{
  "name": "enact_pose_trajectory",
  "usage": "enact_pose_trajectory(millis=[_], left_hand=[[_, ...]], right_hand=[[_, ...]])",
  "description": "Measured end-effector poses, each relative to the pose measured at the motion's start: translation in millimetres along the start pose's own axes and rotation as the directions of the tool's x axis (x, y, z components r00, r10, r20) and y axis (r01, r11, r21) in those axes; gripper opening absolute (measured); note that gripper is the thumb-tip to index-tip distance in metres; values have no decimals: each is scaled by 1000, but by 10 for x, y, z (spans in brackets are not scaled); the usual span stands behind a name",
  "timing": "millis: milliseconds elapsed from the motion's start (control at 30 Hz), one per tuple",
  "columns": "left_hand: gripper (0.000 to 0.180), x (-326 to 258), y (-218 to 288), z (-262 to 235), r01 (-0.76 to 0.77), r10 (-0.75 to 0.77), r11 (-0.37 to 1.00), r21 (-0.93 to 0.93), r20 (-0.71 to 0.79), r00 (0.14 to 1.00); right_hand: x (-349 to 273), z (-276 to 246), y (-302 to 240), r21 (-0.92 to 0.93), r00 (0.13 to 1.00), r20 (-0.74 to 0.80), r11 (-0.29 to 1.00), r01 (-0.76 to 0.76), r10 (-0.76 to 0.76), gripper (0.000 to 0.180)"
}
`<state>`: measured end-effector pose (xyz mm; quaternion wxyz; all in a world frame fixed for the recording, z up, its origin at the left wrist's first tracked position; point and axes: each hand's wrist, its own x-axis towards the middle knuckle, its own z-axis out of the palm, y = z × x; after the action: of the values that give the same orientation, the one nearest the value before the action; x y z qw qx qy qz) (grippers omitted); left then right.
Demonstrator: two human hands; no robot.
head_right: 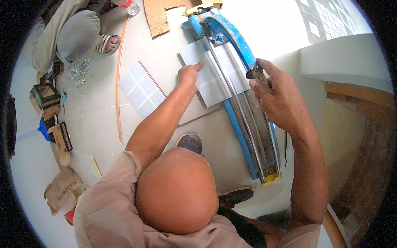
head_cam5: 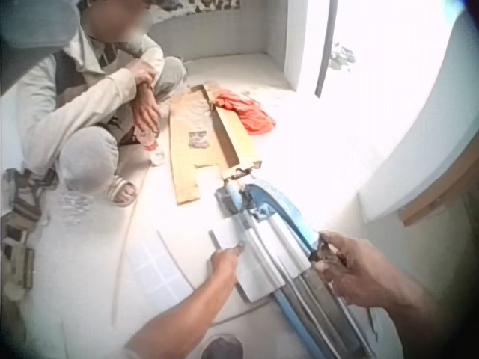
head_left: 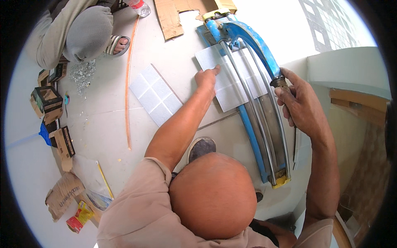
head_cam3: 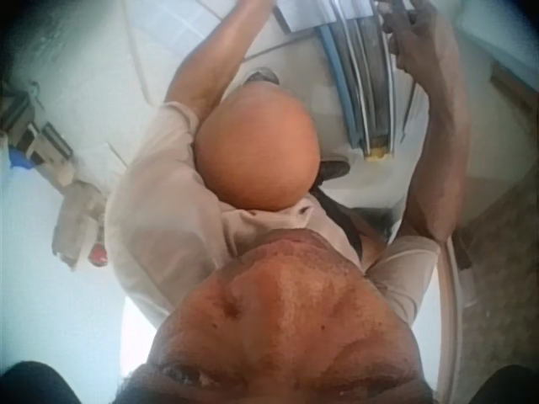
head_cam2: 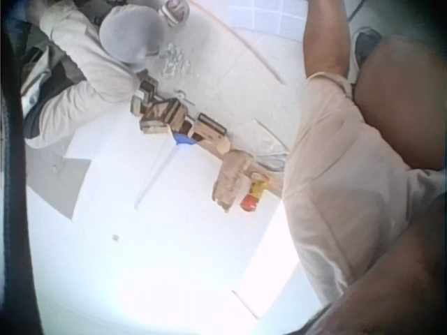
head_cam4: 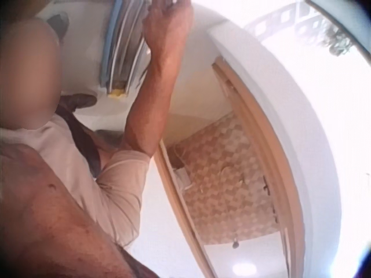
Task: The person uses a manual tile cutter to score and break a sheet of mosaic tiles, then sets the cut tile aside and picks up another tile to continue.
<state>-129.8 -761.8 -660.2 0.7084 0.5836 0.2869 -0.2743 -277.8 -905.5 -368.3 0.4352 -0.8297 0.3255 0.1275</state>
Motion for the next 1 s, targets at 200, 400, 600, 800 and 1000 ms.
enact_pose_trajectory(millis=[200, 400, 600, 800, 1000], left_hand=[[50, -163, 89, 33, 25, -23, 993, 119, -15, 1000], [61, 32, -17, -50, -8, 17, 990, 143, -63, 998], [53, -108, 120, -27, 36, -33, 990, 135, -21, 999], [54, -211, 157, 7, 25, -32, 992, 124, 53, 998], [51, -377, 249, 99, 95, -97, 989, 115, 7, 995]], right_hand=[[44, 0, 79, 60, 998, 39, 997, 43, -45, 51], [41, 51, 93, 122, 998, 40, 992, 32, -38, 51], [-115, -122, -48, 68, 996, 54, 995, -75, 71, 49], [-443, -185, 246, -49, 995, 52, 996, -77, 80, 49], [-942, -227, 631, -6, 996, 57, 998, -70, 70, 53]])
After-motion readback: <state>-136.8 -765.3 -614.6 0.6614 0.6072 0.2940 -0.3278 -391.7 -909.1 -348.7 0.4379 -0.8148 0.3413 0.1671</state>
